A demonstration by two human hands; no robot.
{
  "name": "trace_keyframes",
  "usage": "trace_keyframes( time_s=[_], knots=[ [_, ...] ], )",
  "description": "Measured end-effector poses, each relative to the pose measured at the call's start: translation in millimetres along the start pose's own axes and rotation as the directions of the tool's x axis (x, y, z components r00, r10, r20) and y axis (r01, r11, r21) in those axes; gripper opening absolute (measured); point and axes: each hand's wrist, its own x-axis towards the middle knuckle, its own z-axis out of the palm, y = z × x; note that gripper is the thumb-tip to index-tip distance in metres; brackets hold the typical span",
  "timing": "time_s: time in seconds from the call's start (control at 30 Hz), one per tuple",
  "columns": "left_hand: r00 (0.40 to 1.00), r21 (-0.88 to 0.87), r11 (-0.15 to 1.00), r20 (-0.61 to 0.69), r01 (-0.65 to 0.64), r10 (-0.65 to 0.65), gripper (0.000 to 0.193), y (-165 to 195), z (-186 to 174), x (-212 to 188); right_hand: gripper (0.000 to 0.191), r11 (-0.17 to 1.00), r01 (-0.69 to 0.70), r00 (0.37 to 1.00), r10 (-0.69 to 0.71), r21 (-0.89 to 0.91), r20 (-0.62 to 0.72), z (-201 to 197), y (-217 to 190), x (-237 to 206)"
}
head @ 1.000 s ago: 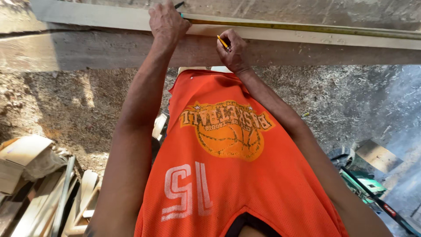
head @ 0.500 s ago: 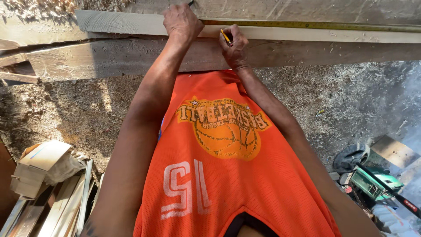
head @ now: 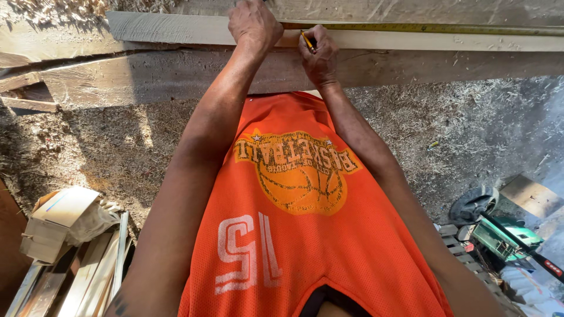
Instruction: The person handles wooden planks on a work surface, saws a plank with a hand saw, and uses a power sanding tool on the wood. They then pull out a tape measure, stretch it along a plank, and mark measured positions with a pencil.
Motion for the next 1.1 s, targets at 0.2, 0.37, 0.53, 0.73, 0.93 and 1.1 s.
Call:
trace_keyframes(
  time_s=[0.2, 0.37, 0.53, 0.73, 0.93, 1.1],
  knots=[
    [1.000, -0.027, 0.999, 0.007, 0.025, -0.025, 0.051, 3.1, -0.9, 0.0, 0.016, 0.999, -0.031, 0.999, 0.031, 0.019, 0.018, -1.5, -1.4, 2.7],
    [1.000, -0.025, 1.000, -0.017, 0.012, -0.012, 0.052, 3.0, -2.6, -1.2, 0.016, 1.000, -0.004, 1.000, 0.004, 0.003, 0.002, -2.0, -4.3, 3.1],
    [1.000, -0.027, 0.999, -0.002, 0.021, -0.021, 0.045, -0.5, -0.5, -1.8, 0.015, 0.999, -0.004, 1.000, 0.003, 0.052, 0.022, 0.3, -4.6, 2.8],
    [0.999, 0.016, 1.000, 0.036, 0.009, -0.010, 0.046, -0.7, 1.3, 0.4, 0.017, 0.982, -0.187, 0.978, 0.189, -0.031, 0.084, -3.9, 3.4, -2.5],
    [0.999, 0.000, 1.000, 0.038, 0.001, -0.001, 0.080, -1.5, 1.1, -1.8, 0.017, 0.997, -0.081, 0.989, 0.079, -0.011, -0.122, -25.0, 15.6, -21.3],
    [0.999, -0.019, 1.000, 0.031, -0.017, 0.018, 0.087, 7.3, 0.8, -6.3, 0.018, 0.991, -0.116, 0.986, 0.123, 0.071, -0.113, -37.7, 16.6, -16.7]
  ],
)
